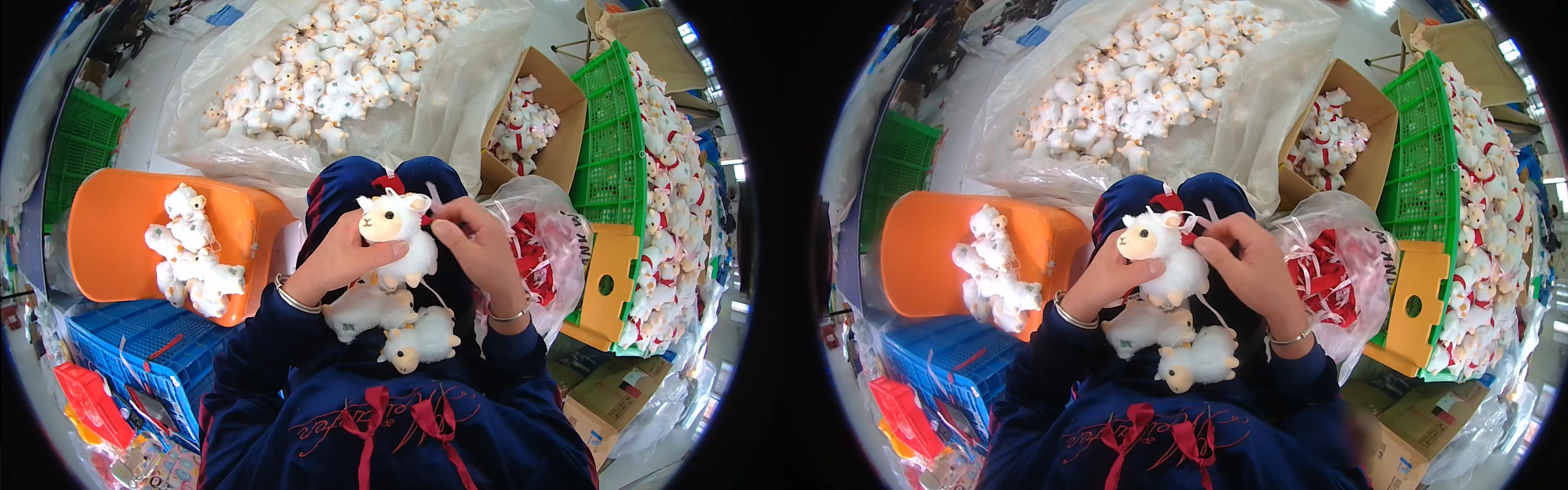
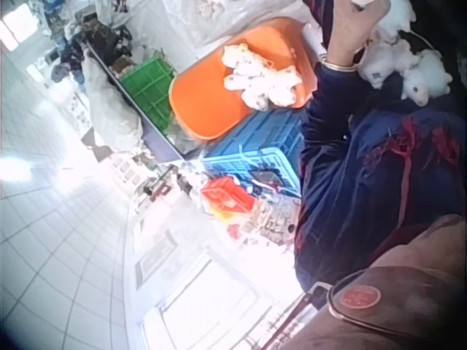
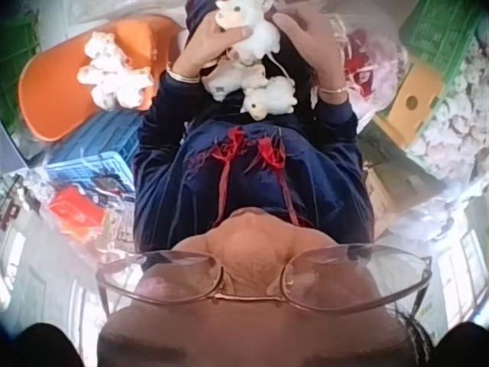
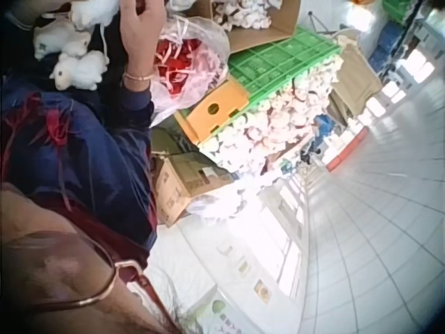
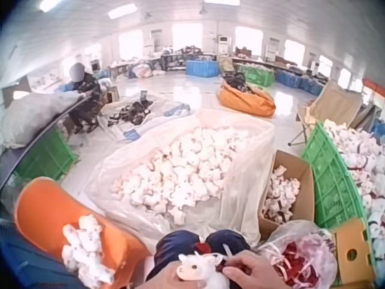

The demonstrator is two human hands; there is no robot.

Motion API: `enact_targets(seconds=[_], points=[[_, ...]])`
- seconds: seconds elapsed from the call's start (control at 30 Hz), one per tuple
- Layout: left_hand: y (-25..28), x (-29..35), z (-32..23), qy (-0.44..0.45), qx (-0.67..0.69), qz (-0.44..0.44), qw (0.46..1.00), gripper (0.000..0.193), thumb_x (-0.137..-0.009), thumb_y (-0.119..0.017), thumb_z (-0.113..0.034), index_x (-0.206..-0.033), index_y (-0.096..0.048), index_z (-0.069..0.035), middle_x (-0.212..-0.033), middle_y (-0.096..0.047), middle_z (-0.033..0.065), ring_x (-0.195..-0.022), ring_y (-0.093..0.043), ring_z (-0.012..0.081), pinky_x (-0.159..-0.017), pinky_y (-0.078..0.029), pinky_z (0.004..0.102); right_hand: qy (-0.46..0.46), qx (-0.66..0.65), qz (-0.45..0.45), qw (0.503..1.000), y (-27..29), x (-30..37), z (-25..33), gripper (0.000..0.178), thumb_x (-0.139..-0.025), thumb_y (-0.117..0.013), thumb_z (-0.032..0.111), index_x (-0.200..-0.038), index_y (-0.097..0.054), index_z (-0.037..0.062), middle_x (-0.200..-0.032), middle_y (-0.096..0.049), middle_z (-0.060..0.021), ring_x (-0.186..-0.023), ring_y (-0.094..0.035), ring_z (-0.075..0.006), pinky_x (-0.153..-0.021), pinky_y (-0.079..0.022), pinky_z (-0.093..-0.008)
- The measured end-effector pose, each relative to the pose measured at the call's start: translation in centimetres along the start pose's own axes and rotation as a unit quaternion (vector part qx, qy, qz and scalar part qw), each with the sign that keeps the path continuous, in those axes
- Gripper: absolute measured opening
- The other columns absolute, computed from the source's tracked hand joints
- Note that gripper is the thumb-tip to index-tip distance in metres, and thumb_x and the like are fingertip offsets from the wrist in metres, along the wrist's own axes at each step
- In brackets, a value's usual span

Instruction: The person ties red ribbons around the necks of small white stuffed animal toys. They pick up each toy from a nearby orange bin, attach a ribbon, tie it into a bow, and place the finished toy into a green crate.

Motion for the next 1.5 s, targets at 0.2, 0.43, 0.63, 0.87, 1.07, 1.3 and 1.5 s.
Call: enact_targets(seconds=[0.2, 0.43, 0.63, 0.87, 1.07, 1.3, 1.5], points=[[-0.7, -0.7, -1.0, -0.024, -0.024, -0.027, 0.999, 0.040, -0.091, -0.076, -0.021, -0.124, -0.066, 0.000, -0.103, -0.072, 0.0025, -0.089, -0.066, 0.0088, -0.080, -0.054, 0.0275, 0.035, -0.044, -0.043, 0.997, -1.2, -0.3, -0.5, 0.013, -0.099, -0.067, 0.008, -0.090, -0.064, -0.0019, -0.078, -0.055, 0.0014, -0.071, -0.050, -0.0070, -0.063, -0.041, -0.0254], [-0.6, -1.7, -0.4, 0.014, -0.057, -0.048, 0.997, 0.036, -0.092, -0.074, -0.021, -0.119, -0.067, 0.002, -0.102, -0.072, 0.0035, -0.090, -0.065, 0.0090, -0.081, -0.054, 0.0282, 0.132, 0.015, -0.181, 0.975, -0.3, 1.1, -0.1, 0.006, -0.092, -0.070, 0.000, -0.090, -0.065, -0.0014, -0.088, -0.060, -0.0042, -0.073, -0.056, -0.0117, -0.066, -0.045, -0.0261], [0.1, -1.7, -1.6, 0.001, -0.137, -0.082, 0.987, 0.041, -0.087, -0.075, -0.026, -0.114, -0.067, 0.003, -0.093, -0.070, 0.0066, -0.083, -0.064, 0.0111, -0.076, -0.053, 0.0293, 0.172, 0.049, -0.228, 0.957, -0.7, 1.9, 0.8, 0.005, -0.092, -0.068, 0.000, -0.095, -0.064, -0.0004, -0.091, -0.062, -0.0064, -0.075, -0.057, -0.0116, -0.066, -0.047, -0.0265], [1.2, -1.0, -1.6, -0.070, -0.118, -0.159, 0.978, 0.041, -0.084, -0.076, -0.023, -0.114, -0.067, 0.003, -0.099, -0.068, 0.0078, -0.087, -0.065, 0.0134, -0.079, -0.053, 0.0304, 0.113, -0.016, -0.143, 0.983, -3.9, 0.0, -0.3, 0.006, -0.100, -0.061, 0.004, -0.102, -0.060, -0.0013, -0.078, -0.062, -0.0020, -0.066, -0.053, -0.0048, -0.059, -0.045, -0.0248], [2.9, -0.5, -1.3, -0.049, -0.185, -0.240, 0.952, 0.040, -0.085, -0.077, -0.021, -0.117, -0.066, 0.002, -0.099, -0.072, 0.0052, -0.088, -0.066, 0.0095, -0.080, -0.054, 0.0279, 0.107, -0.067, -0.177, 0.976, -4.4, 0.3, -1.3, 0.006, -0.101, -0.059, 0.005, -0.106, -0.060, 0.0006, -0.091, -0.066, -0.0028, -0.071, -0.056, -0.0063, -0.063, -0.047, -0.0247], [3.3, -1.2, -1.9, -0.002, -0.225, -0.207, 0.952, 0.040, -0.094, -0.073, -0.033, -0.112, -0.070, 0.002, -0.089, -0.072, 0.0076, -0.080, -0.065, 0.0105, -0.072, -0.053, 0.0293, 0.130, 0.017, -0.109, 0.985, -5.4, -0.4, 0.4, 0.025, -0.090, -0.072, 0.004, -0.113, -0.061, 0.0019, -0.101, -0.062, -0.0047, -0.085, -0.058, -0.0125, -0.077, -0.049, -0.0275], [5.2, 0.0, -1.7, 0.032, -0.260, -0.136, 0.955, 0.030, -0.097, -0.070, -0.026, -0.101, -0.073, 0.004, -0.079, -0.067, 0.0023, -0.074, -0.057, 0.0078, -0.067, -0.049, 0.0261, 0.072, 0.006, -0.094, 0.993, -5.2, -0.9, -0.1, 0.025, -0.087, -0.075, 0.005, -0.109, -0.062, 0.0012, -0.099, -0.061, -0.0044, -0.083, -0.059, -0.0134, -0.076, -0.050, -0.0281]])
Point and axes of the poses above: each hand's wrist, its own x-axis away from the middle knuckle, its own y-axis out of the back of the hand, z = x × y, the point moved 8 cm from there along -x, towards the middle knuckle
